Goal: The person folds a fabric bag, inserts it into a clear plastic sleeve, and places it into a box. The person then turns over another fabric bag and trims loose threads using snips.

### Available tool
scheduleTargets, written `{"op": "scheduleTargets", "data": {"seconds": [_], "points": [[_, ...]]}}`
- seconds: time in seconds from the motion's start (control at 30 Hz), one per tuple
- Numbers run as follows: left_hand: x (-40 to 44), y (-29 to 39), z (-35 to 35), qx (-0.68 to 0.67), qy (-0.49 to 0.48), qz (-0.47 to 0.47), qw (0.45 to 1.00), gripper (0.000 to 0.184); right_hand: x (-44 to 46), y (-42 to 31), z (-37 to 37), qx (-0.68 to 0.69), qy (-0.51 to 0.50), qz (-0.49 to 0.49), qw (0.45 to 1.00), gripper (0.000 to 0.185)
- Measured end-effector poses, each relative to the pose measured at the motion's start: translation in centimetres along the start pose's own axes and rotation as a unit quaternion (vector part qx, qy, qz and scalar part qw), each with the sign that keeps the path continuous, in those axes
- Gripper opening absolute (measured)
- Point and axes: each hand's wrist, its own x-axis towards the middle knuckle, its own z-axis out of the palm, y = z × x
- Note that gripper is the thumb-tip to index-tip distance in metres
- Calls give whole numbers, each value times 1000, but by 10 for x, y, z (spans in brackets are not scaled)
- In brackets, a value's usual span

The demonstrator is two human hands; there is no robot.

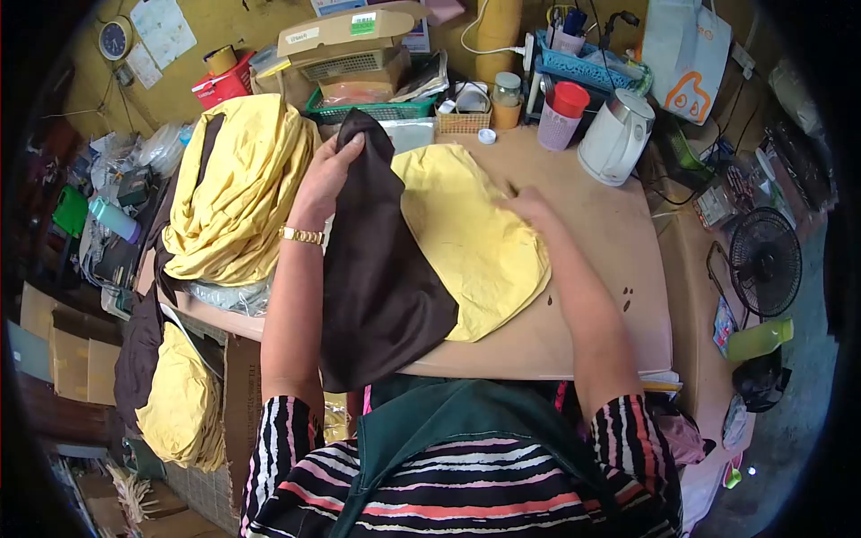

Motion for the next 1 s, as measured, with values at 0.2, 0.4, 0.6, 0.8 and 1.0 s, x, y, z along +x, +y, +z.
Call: {"op": "scheduleTargets", "data": {"seconds": [0.2, 0.4, 0.6, 0.8, 1.0], "points": [[-21, 82, -65, -273, -48, 202, 939, 32, -25, -55, -79, 296, 101, -129, 941, 38], [-96, 61, -68, -241, -235, 251, 908, 31, -52, 10, -172, 701, -64, -171, 689, 18], [-154, -101, -85, -63, -51, -171, 982, 41, -115, 75, -141, 419, 56, -98, 901, 17], [-159, -51, -61, 198, -210, -180, 941, 24, -179, 34, -63, 140, 175, -97, 970, 16], [-143, -100, 13, 493, -115, 104, 856, 26, -242, -63, 65, 32, -99, -186, 977, 51]]}}
